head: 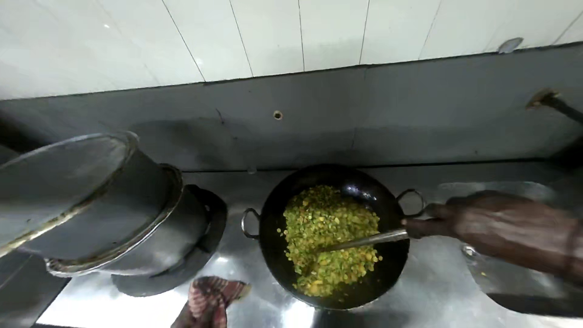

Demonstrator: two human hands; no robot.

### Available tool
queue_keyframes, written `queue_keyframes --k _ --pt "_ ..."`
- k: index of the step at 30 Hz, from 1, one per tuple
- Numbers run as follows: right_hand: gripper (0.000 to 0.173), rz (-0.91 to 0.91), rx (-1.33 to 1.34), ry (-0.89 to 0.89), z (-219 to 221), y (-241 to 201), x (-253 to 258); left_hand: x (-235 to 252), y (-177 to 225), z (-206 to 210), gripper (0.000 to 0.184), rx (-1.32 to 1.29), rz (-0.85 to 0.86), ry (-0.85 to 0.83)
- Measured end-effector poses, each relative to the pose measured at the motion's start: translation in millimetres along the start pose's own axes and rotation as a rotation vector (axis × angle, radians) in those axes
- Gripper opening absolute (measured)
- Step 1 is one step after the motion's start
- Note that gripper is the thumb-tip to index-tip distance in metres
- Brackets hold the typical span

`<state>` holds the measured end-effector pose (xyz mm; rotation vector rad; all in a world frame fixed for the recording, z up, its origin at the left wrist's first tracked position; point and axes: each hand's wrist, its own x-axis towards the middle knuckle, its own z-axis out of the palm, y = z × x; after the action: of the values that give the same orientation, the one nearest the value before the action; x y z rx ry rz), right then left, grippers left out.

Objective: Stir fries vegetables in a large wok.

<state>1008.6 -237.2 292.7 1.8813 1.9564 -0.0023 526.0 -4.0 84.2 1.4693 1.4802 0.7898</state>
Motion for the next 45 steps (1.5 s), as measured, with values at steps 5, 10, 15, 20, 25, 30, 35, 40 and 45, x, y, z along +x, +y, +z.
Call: queue_keyframes --k 5,10,15,20,25,30,35,40,45 --pt "0.067 0.292 0.034 -0.141 -4 -36 -82 76 29 18 0.034 0.019 0.093 -0.183" --pt "0.064 0.522 0.126 -0.164 -38 -119 -113 135 72 55 0.038 0.146 0.165 -0.448" --pt "0.057 0.817 0.221 -0.370 -108 -220 -101 176 58 82 0.042 0.341 0.217 -0.528" --pt "0.042 0.924 0.249 -0.529 -133 -308 -70 191 49 79 0.046 0.307 0.254 -0.611" --pt "0.056 1.087 0.308 -0.559 -51 -354 59 183 55 78 0.050 0.258 0.236 -0.642" --pt "0.059 1.201 0.391 -0.430 13 -332 126 182 51 83 0.050 0.224 0.225 -0.613" --pt "0.063 1.162 0.450 -0.484 -37 -321 48 186 49 84 0.053 0.256 0.207 -0.623" --pt "0.056 1.140 0.452 -0.567 -118 -336 -39 188 51 79 0.054 0.226 0.220 -0.671" --pt "0.060 0.992 0.516 -0.605 -106 -379 10 190 52 80 0.051 0.234 0.221 -0.682"
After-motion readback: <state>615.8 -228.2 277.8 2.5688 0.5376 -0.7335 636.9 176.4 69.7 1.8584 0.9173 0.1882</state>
